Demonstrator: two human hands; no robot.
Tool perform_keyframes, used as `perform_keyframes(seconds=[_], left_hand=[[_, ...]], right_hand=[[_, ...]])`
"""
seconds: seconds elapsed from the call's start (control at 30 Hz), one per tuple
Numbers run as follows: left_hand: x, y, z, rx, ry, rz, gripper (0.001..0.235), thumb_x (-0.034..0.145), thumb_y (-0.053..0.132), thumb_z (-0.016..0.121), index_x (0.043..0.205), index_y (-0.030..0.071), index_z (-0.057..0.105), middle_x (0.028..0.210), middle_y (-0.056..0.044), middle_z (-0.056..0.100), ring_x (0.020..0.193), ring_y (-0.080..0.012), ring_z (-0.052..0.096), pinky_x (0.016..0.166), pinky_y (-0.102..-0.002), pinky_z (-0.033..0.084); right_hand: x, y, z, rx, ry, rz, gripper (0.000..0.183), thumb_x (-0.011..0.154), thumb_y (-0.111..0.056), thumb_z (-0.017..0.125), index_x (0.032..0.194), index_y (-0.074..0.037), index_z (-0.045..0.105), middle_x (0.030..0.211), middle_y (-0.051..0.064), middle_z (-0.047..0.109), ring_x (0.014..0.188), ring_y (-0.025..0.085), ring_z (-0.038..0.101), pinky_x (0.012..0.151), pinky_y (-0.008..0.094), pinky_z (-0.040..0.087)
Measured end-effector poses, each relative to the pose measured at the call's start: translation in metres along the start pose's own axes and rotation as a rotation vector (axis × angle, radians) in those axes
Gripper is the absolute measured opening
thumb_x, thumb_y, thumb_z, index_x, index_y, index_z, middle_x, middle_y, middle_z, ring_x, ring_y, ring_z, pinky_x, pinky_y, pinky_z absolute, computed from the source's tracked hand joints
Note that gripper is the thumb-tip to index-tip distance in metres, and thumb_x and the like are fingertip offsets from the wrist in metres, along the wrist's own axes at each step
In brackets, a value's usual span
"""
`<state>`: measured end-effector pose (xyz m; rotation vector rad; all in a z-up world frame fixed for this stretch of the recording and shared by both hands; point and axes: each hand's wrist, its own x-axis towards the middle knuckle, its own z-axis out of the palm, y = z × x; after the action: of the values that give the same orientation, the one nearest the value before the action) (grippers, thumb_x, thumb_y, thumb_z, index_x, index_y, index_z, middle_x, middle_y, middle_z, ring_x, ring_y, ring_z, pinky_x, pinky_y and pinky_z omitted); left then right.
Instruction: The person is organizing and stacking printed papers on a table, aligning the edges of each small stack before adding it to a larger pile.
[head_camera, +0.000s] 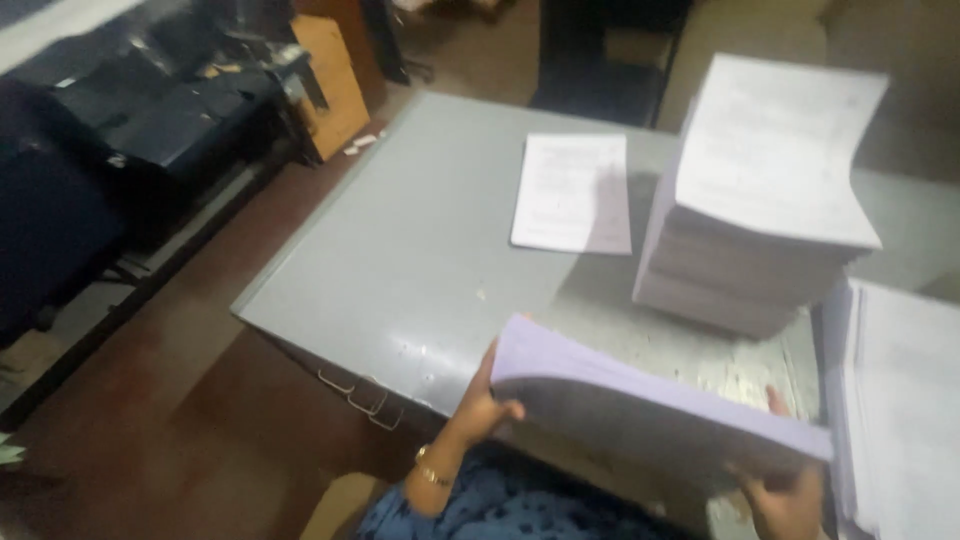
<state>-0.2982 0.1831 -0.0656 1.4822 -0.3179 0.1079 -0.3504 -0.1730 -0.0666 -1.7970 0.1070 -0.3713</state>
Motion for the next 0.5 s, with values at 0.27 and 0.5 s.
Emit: perform_keyframes(seconds=[0.27,0.5], left_hand=[[0.001,0.004,-0.022,-0.241,-0.102,0.378,0.115,0.088,0.089,0.013,0.16,0.001,-0.002,0.171,-0.014,-0.005,0.16,-0.0263,-0.003,0.133,-0.044,-0.003],[0.003,0.029,0.014,-0.384,-0.09,0.232,0.12,0.083,0.088,0.018,0.16,-0.003,0.006,0.17,-0.018,0.006,0.154,-0.0283,0.02,0.127,-0.041,0.021]], right_hand=[[-0.003,-0.029,0.015,-0.056,0.025,-0.071,0.107,0.077,0.003,0.063,0.162,-0.002,-0.001,0.168,0.03,0.022,0.133,0.043,0.047,0.108,0.049,0.04],[-0.008,-0.007,0.007,-0.381,-0.027,-0.249,0.058,0.088,-0.024,0.062,0.141,-0.002,0.055,0.171,0.022,0.033,0.157,0.042,0.024,0.125,0.068,0.014]])
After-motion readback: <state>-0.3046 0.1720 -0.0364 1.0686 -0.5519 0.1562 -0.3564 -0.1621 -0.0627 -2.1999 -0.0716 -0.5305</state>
